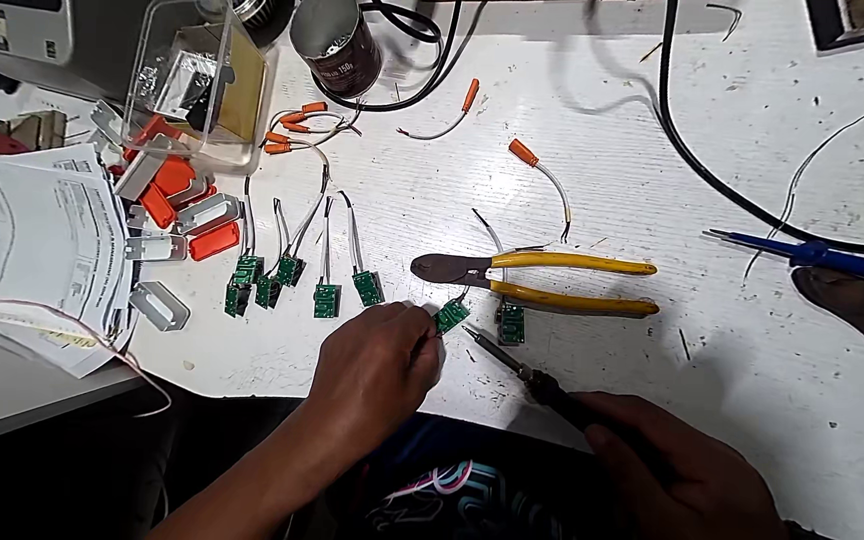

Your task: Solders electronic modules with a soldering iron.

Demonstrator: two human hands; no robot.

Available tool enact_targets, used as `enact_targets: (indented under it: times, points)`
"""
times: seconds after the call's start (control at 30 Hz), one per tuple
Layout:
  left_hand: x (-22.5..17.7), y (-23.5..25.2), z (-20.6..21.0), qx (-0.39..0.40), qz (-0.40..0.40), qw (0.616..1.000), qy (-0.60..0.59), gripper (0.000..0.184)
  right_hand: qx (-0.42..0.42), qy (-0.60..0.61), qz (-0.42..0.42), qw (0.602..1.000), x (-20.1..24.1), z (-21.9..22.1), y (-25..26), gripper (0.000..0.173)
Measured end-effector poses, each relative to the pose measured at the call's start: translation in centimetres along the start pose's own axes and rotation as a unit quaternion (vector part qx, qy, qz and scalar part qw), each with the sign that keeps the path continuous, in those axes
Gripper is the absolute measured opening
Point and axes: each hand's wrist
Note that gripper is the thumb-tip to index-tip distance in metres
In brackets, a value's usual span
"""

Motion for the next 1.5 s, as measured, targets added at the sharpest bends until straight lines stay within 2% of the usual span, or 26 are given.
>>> enact_targets:
  times: [0.1, 0.2, 0.73, 1.07, 1.27, 1.4, 1.5]
  points:
    - [0.0, 0.2, -0.2, 0.019, -0.050, 0.998, -0.043, 0.014, -0.003, 0.003, 0.002, 1.000, -0.1, 0.0, -0.1, 0.024]
    - [0.4, 0.4, -0.2, 0.040, -0.066, 0.993, -0.088, 0.023, -0.007, 0.006, -0.003, 1.000, -0.3, 0.1, -0.1, 0.024]
    - [0.9, 2.0, -1.8, 0.085, 0.048, 0.995, -0.024, 0.022, -0.025, -0.019, -0.008, 0.999, -0.1, 0.5, -0.4, 0.024]
    - [1.6, 2.1, -1.2, 0.081, 0.066, 0.993, -0.058, 0.022, -0.029, -0.029, -0.009, 0.999, 0.1, 1.0, -0.7, 0.023]
    - [1.7, 1.7, -0.8, 0.076, 0.056, 0.992, -0.087, 0.028, -0.030, -0.017, -0.010, 0.999, 0.0, 0.7, -0.9, 0.022]
    - [2.1, 0.9, 0.1, 0.028, 0.070, 0.994, -0.078, 0.019, -0.039, 0.001, -0.006, 0.999, -0.1, 0.6, -1.1, 0.021]
    - [2.3, 0.2, 1.1, -0.016, 0.105, 0.992, -0.064, 0.023, -0.045, 0.010, 0.002, 0.999, 0.0, 0.4, -1.2, 0.021]
Point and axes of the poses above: each hand's wrist, its own y-axis towards the middle knuckle, its own z-axis out of the palm, x = y × z, and after that the axes turned 3 degrees about x, right-handed
